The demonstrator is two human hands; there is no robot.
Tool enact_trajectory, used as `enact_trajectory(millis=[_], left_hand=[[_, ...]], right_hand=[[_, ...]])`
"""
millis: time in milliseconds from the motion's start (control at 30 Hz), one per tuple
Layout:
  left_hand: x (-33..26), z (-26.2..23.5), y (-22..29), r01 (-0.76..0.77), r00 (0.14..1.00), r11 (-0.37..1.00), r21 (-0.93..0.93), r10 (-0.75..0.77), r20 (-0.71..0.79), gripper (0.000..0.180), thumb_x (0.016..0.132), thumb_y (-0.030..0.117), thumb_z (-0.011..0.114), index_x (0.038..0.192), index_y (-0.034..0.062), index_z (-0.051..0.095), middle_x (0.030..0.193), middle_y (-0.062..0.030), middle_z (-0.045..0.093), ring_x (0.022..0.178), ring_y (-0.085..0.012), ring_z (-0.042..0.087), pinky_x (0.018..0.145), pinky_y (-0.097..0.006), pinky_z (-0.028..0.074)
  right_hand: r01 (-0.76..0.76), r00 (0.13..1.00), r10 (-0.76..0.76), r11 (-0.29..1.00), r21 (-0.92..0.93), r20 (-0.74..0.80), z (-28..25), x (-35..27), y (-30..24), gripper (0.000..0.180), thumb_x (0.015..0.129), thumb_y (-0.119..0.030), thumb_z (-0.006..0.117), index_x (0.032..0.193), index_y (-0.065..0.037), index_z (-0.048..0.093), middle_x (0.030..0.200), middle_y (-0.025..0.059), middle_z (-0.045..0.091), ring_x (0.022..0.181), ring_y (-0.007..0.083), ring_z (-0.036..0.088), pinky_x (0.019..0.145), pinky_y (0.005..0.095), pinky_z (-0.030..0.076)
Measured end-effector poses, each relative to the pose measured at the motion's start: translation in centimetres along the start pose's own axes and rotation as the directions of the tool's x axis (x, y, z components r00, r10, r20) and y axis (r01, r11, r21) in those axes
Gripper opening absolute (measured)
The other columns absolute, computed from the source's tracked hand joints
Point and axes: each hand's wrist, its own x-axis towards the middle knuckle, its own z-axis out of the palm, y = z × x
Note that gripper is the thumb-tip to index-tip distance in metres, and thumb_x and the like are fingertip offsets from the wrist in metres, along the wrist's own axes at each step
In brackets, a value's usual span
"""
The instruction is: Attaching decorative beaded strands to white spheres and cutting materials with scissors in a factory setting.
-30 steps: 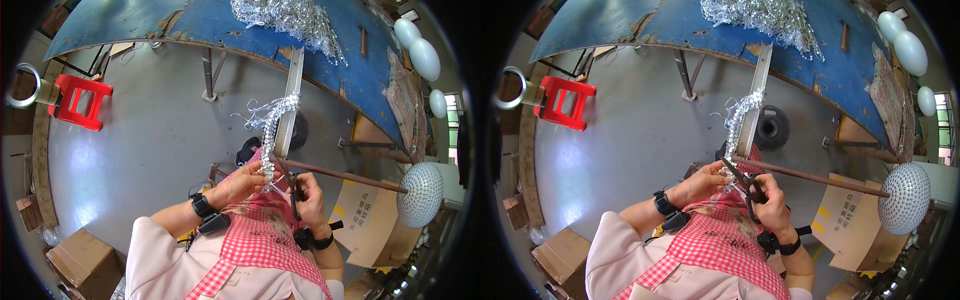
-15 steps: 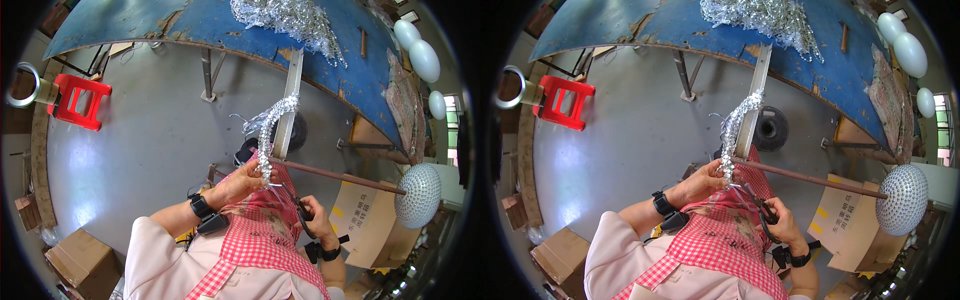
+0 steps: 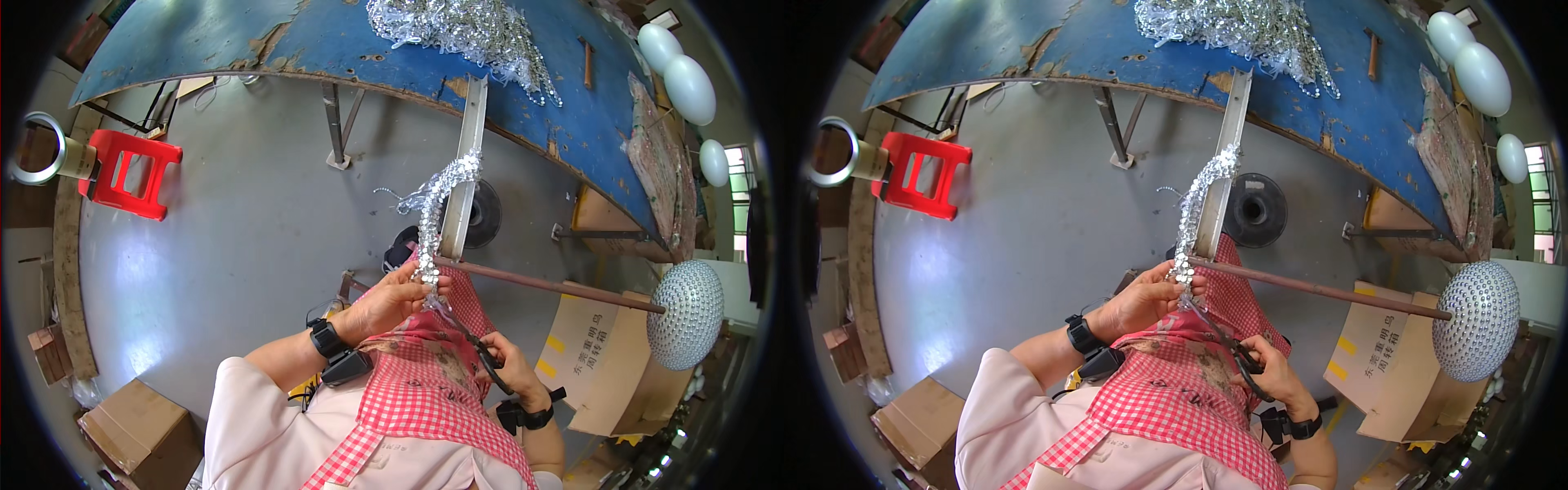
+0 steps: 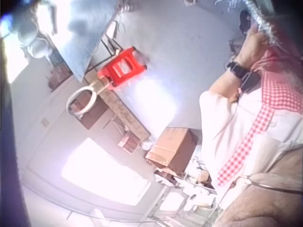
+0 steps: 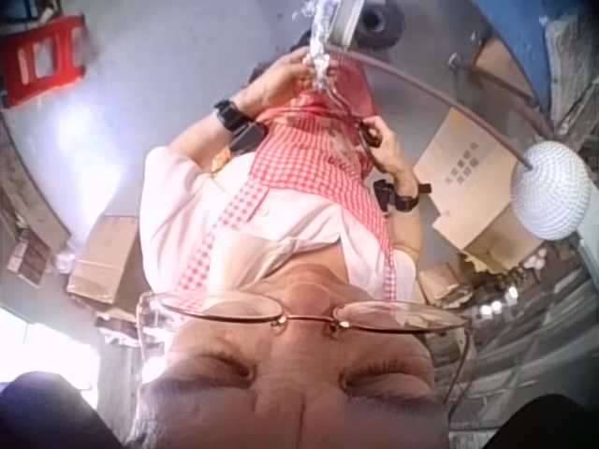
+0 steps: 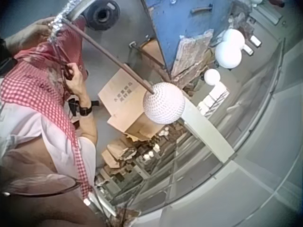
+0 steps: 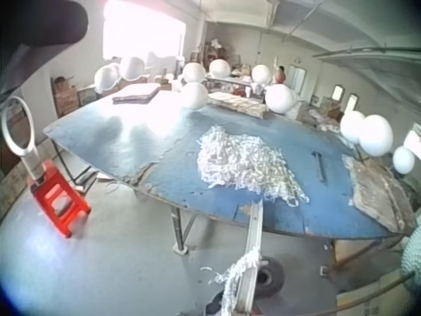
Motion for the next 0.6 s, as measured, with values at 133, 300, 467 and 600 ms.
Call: enact_trajectory(millis=[133,300,467,600], left_hand=[[0.06,-0.04,-0.16,-0.018,0.999,1.000,-0.012,0.018,-0.034,0.040,0.092,-0.003,0.047,0.131,0.0063,0.043,0.120,-0.0108,0.061,0.110,-0.0174,0.059,0.081,-0.022,0.051],[0.20,-0.10,-0.26,-0.031,1.000,0.999,-0.018,0.031,-0.001,0.041,0.091,-0.003,0.048,0.130,0.0062,0.043,0.119,-0.0106,0.062,0.110,-0.0186,0.059,0.084,-0.025,0.051],[0.25,-0.17,-0.27,-0.025,1.000,0.999,-0.034,0.025,0.005,0.041,0.091,-0.003,0.048,0.131,0.0063,0.043,0.119,-0.0107,0.062,0.111,-0.0198,0.059,0.089,-0.028,0.050],[0.31,-0.17,-0.30,-0.038,0.999,0.998,-0.050,0.038,0.007,0.042,0.090,-0.003,0.048,0.131,0.0063,0.042,0.118,-0.0107,0.062,0.111,-0.0199,0.058,0.092,-0.030,0.050]], right_hand=[[-0.007,1.000,0.006,0.992,0.122,0.016,-0.23,0.03,0.13,0.048,0.068,-0.005,0.079,0.107,-0.003,0.051,0.070,-0.0072,0.048,0.063,0.0022,0.042,0.057,0.0192,0.032],[-0.038,0.999,0.037,0.995,0.093,0.010,-0.16,0.41,0.79,0.047,0.069,-0.005,0.078,0.108,-0.003,0.052,0.070,-0.0071,0.049,0.063,0.0022,0.043,0.058,0.0189,0.034],[-0.044,0.999,0.042,0.994,0.099,0.015,-0.13,0.62,0.91,0.047,0.069,-0.005,0.078,0.108,-0.003,0.052,0.069,-0.0068,0.049,0.063,0.0025,0.044,0.057,0.0194,0.035],[-0.051,0.999,0.049,0.995,0.084,0.021,-0.26,0.44,0.67,0.047,0.069,-0.006,0.078,0.107,-0.003,0.052,0.070,-0.0063,0.050,0.063,0.0031,0.045,0.058,0.0202,0.036]])
